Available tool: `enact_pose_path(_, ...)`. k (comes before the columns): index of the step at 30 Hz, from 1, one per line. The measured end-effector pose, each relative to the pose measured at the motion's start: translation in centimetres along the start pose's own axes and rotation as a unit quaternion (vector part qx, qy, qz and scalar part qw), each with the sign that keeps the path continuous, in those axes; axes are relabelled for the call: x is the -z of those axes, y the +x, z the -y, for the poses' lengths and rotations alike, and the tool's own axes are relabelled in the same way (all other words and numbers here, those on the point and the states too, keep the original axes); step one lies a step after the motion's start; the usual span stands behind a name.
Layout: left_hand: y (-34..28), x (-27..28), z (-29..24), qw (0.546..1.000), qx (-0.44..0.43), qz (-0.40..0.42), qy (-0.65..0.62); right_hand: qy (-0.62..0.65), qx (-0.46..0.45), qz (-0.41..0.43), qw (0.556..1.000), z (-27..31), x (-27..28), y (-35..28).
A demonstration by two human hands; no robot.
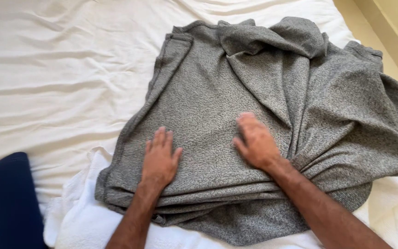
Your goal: The person folds a grey blanket on a bed. They smooth the fabric with their hands, fold the blanket in half, and then fold it again to create a compact stack.
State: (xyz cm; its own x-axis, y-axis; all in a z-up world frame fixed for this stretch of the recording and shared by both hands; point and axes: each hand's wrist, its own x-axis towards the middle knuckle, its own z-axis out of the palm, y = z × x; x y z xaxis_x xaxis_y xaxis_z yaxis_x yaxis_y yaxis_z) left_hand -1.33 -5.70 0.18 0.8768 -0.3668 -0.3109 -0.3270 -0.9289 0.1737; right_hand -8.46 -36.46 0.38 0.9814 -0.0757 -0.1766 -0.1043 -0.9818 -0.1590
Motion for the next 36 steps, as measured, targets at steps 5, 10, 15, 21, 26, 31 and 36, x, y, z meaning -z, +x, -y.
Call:
enact_pose_path(5,-0.2,0.3,-3.0,0.994,-0.107,0.028,0.016,-0.008,0.166,-0.012,0.986,1.0,-2.1,-0.1)
enact_pose_path(10,1.6,-0.7,-0.6,0.996,-0.060,0.058,-0.004,0.011,0.108,0.018,0.994,0.2,-2.7,1.2)
enact_pose_path(15,3.0,-1.4,2.4,0.997,0.020,0.038,-0.060,0.054,0.017,-0.003,0.998,-1.3,-3.1,2.0)
enact_pose_path(21,4.6,-2.3,4.3,0.992,0.102,0.027,-0.070,0.080,-0.067,-0.031,0.994,-3.1,-4.0,3.1)
enact_pose_path(26,4.7,-2.8,5.7,0.981,0.167,-0.021,-0.097,0.075,-0.127,-0.052,0.988,-4.0,-3.5,3.1)
enact_pose_path(31,4.3,-3.1,5.3,0.973,0.193,-0.089,-0.090,0.081,-0.166,-0.071,0.980,-4.0,-3.4,3.0)
enact_pose_path(36,3.9,-2.5,3.9,0.984,0.139,-0.098,-0.047,0.077,-0.048,-0.082,0.992,-2.4,-3.5,2.5)
